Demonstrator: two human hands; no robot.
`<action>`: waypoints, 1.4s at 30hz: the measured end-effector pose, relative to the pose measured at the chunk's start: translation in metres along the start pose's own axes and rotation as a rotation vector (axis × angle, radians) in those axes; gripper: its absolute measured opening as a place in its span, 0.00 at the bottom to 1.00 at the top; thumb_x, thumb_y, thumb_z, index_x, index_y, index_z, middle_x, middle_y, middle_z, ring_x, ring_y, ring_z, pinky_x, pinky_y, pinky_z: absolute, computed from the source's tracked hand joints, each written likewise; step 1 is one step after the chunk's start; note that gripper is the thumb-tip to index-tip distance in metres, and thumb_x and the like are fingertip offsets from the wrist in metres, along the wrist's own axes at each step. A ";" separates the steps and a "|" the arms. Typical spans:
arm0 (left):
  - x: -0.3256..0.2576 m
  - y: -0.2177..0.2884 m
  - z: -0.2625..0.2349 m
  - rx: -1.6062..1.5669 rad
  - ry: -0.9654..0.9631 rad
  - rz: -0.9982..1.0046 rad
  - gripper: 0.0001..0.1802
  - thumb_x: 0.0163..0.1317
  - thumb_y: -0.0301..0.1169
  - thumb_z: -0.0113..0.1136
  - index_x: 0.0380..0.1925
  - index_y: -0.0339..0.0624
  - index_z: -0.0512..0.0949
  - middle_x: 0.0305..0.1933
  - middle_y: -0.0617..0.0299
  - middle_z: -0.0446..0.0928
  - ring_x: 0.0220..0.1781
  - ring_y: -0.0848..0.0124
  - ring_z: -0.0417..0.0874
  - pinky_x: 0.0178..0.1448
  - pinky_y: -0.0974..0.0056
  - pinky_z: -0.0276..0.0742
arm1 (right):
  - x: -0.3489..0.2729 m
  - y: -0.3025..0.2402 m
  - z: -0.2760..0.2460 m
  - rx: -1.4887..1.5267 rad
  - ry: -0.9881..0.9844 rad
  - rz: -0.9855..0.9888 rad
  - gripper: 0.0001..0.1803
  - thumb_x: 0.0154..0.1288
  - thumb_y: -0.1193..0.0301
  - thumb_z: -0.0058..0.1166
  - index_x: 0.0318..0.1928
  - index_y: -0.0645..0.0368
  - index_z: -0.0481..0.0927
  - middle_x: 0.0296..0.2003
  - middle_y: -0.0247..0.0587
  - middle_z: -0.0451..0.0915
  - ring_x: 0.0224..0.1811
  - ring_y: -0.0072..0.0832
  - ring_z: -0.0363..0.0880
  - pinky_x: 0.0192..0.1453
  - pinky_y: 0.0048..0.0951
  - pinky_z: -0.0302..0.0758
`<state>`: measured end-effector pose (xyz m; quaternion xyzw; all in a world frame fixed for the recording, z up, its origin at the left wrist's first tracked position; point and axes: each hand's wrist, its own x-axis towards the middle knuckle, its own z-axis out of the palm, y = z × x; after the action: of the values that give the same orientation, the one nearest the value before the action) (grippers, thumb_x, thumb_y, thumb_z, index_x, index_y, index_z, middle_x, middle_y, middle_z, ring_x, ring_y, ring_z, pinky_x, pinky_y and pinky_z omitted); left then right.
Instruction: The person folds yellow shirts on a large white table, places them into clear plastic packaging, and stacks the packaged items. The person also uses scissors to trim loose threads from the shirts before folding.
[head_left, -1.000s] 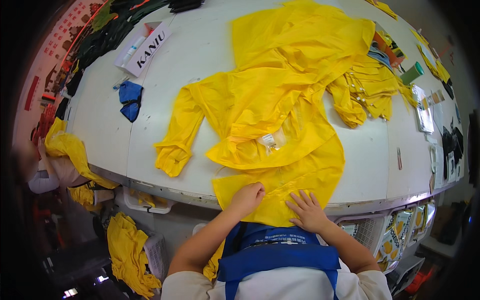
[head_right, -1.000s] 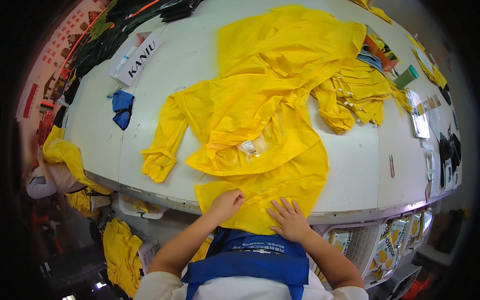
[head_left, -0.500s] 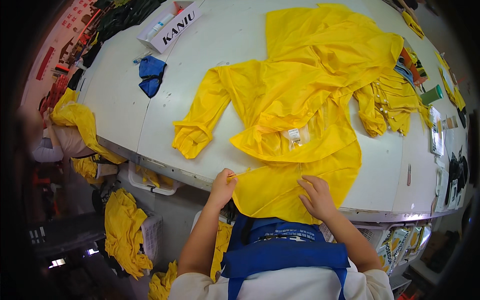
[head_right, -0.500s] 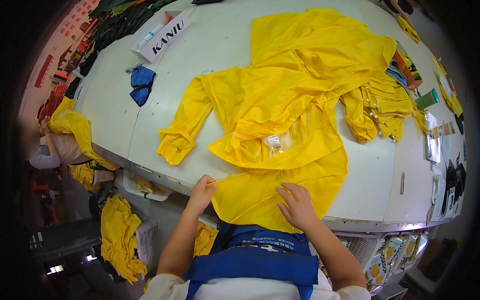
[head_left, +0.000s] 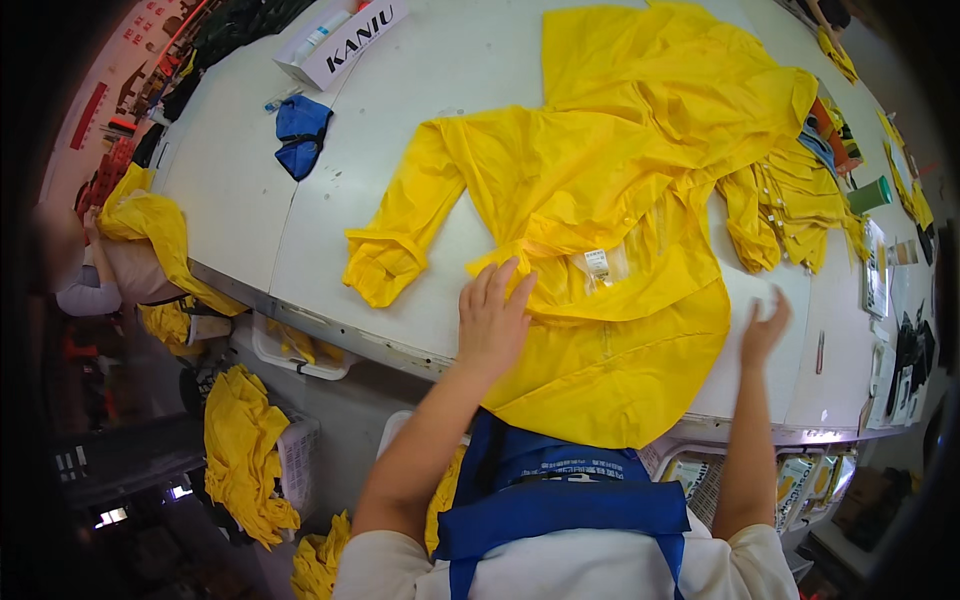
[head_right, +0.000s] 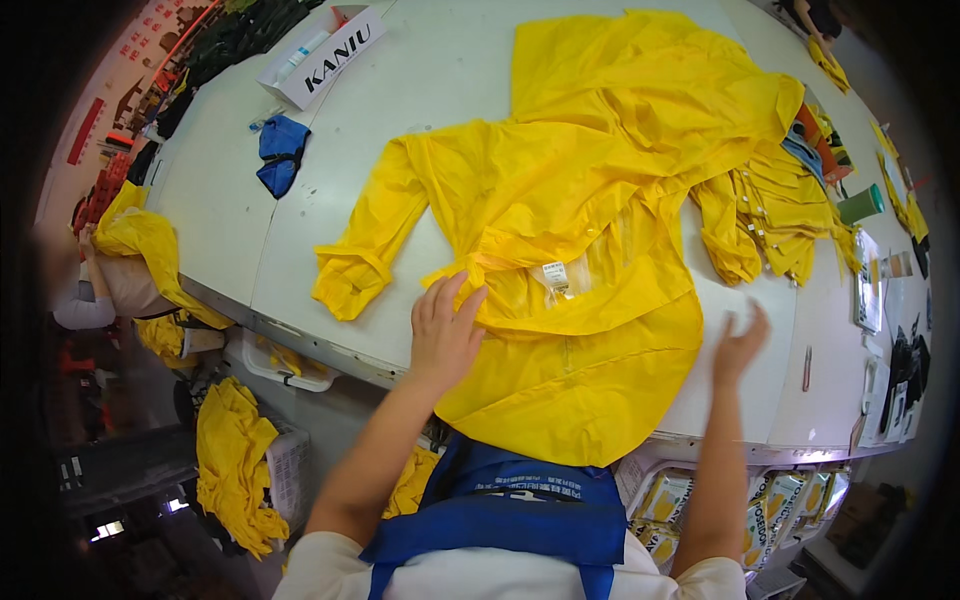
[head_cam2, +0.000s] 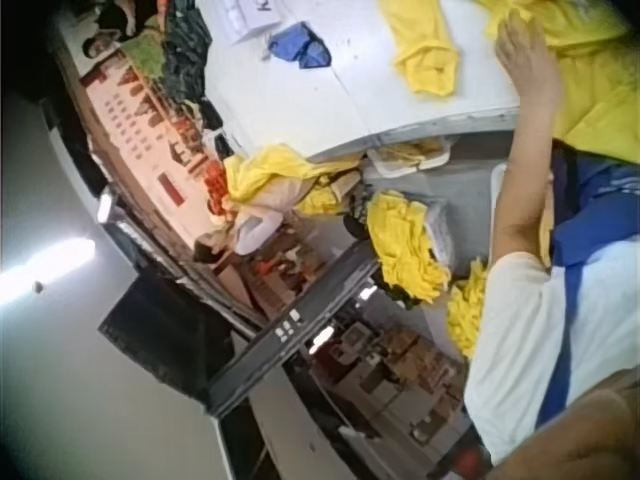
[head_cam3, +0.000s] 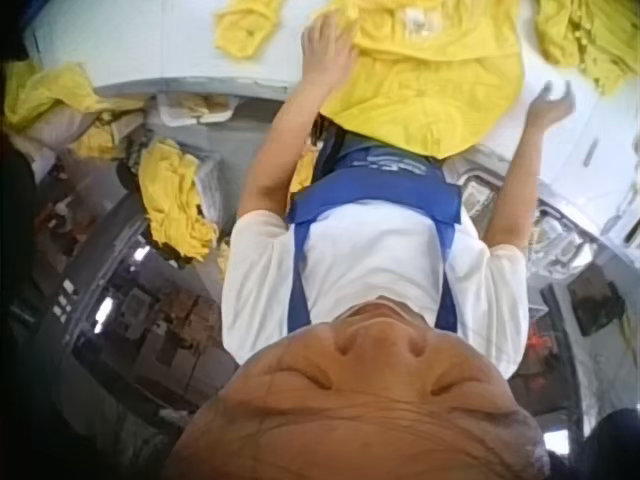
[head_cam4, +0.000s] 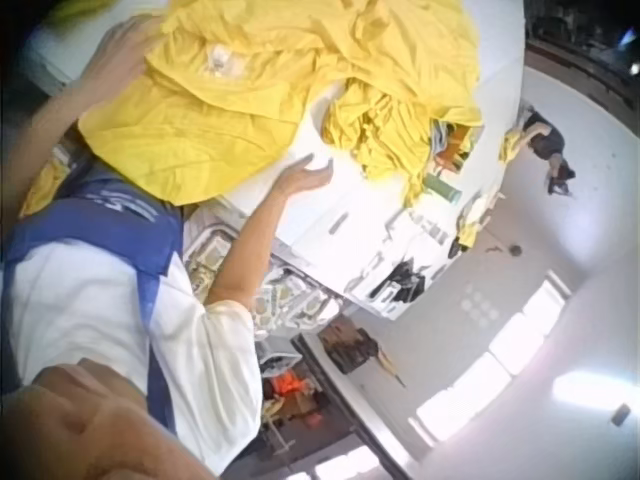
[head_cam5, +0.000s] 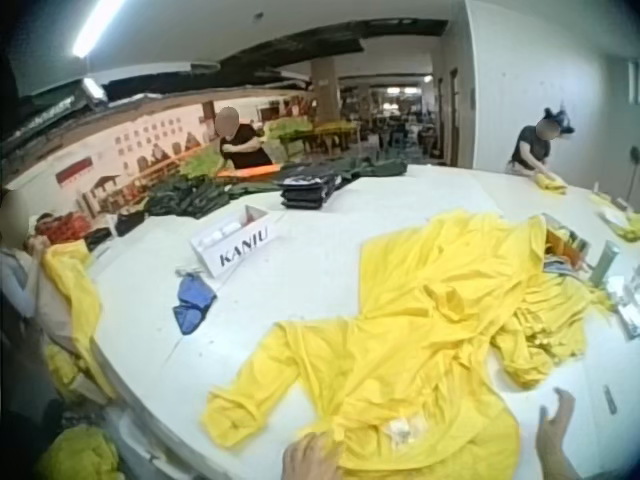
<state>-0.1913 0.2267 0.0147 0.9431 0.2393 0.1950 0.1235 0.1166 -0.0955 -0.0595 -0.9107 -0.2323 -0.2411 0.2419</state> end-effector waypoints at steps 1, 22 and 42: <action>0.008 -0.006 0.001 -0.010 -0.069 0.084 0.18 0.48 0.28 0.65 0.41 0.47 0.76 0.51 0.60 0.72 0.61 0.60 0.66 0.64 0.51 0.57 | 0.004 0.059 -0.006 -0.193 0.017 0.124 0.27 0.60 0.70 0.58 0.58 0.65 0.68 0.56 0.52 0.70 0.60 0.46 0.66 0.65 0.41 0.61; 0.102 0.000 -0.031 -0.597 -0.978 -0.324 0.08 0.61 0.30 0.56 0.41 0.44 0.75 0.23 0.70 0.70 0.25 0.80 0.67 0.30 0.72 0.64 | -0.037 0.282 -0.047 -0.479 -0.347 0.301 0.15 0.66 0.64 0.48 0.46 0.60 0.78 0.49 0.50 0.76 0.54 0.45 0.72 0.57 0.44 0.69; 0.092 0.005 -0.047 -0.785 -0.990 -0.489 0.10 0.61 0.26 0.55 0.43 0.49 0.72 0.18 0.76 0.62 0.20 0.84 0.58 0.24 0.73 0.53 | 0.013 0.189 -0.053 0.355 -0.213 0.795 0.14 0.70 0.72 0.39 0.53 0.58 0.72 0.35 0.33 0.75 0.24 0.16 0.70 0.25 0.18 0.68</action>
<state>-0.1346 0.2746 0.0868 0.7251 0.2725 -0.2210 0.5925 0.2110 -0.2673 -0.0733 -0.8935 0.0746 0.0094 0.4428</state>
